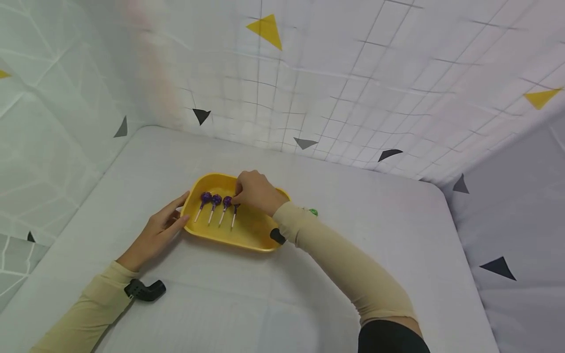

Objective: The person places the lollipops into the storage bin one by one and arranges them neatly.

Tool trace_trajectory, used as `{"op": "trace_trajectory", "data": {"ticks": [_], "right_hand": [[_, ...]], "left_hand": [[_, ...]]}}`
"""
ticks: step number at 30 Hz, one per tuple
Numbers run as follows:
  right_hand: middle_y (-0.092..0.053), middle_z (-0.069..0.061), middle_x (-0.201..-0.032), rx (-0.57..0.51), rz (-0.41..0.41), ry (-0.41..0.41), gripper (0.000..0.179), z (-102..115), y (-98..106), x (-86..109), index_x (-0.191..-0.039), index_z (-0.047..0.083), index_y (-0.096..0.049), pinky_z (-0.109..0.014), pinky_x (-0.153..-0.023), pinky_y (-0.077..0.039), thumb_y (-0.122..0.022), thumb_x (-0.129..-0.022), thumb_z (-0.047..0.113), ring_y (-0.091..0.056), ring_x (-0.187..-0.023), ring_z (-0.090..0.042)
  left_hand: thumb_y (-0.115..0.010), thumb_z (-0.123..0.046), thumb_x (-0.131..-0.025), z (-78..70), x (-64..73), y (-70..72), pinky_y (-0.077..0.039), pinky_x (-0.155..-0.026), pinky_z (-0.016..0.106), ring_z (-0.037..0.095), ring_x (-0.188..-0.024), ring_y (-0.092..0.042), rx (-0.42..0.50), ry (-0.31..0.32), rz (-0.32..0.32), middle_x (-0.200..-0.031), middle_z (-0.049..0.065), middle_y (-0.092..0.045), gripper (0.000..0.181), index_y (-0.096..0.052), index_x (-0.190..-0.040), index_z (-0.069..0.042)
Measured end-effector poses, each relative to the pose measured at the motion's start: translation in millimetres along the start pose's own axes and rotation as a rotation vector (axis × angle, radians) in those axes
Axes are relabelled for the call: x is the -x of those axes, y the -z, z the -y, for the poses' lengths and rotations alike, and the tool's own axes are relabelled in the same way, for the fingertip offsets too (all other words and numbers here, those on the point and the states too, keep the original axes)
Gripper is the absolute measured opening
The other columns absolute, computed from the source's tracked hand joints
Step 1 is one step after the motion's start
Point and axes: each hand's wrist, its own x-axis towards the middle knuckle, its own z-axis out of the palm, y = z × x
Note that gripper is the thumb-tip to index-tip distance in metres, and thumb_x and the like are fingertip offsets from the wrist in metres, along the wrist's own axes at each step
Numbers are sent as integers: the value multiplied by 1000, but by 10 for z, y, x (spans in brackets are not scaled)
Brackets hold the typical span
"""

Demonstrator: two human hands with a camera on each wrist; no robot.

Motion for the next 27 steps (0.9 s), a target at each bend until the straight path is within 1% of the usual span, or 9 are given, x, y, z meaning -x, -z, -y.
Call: {"op": "trace_trajectory", "data": {"ticks": [5,9,14,18,23,27], "right_hand": [[-74,-3,-87,42,-11,10,13,25,-28,-5,-86,10,-77,-27,-68,-53,-82,-90,21,-65,-75,-16],[-73,-3,-85,67,-12,7,14,57,-47,-2,-84,9,-75,-28,-67,-51,-82,-91,20,-64,-74,-16],[-73,-2,-81,101,-10,16,14,59,-110,-20,-83,9,-75,-25,-63,-47,-81,-91,19,-60,-68,-14],[-71,-2,-77,132,-17,27,18,51,-156,-40,-80,8,-73,-24,-59,-44,-81,-91,20,-57,-64,-12],[-69,-2,-74,136,-26,32,20,63,-161,-39,-79,8,-72,-24,-57,-44,-81,-91,21,-56,-63,-12],[-65,-1,-69,138,-24,30,22,78,-164,-42,-76,8,-71,-23,-55,-41,-80,-92,20,-52,-59,-11]], "left_hand": [[-54,-23,-109,17,-3,-13,-51,-79,22,15,-91,-59,4,5,0,-121,13,-65,60,-32,-164,-15],[-54,-22,-109,25,-4,-15,-51,-80,22,14,-92,-59,2,0,-5,-124,13,-65,60,-32,-164,-15],[-55,-23,-109,10,-5,-12,-51,-77,22,15,-90,-59,4,0,-1,-124,13,-64,60,-32,-164,-15],[-55,-24,-109,4,-10,-15,-51,-79,22,15,-91,-59,1,1,1,-127,14,-64,60,-32,-164,-15],[-54,-23,-109,15,-14,-12,-52,-80,23,16,-93,-60,-3,-3,1,-126,14,-64,60,-32,-164,-16],[-54,-23,-109,15,-10,-4,-51,-80,23,16,-92,-60,-6,-4,-2,-124,13,-65,60,-32,-164,-16]]}}
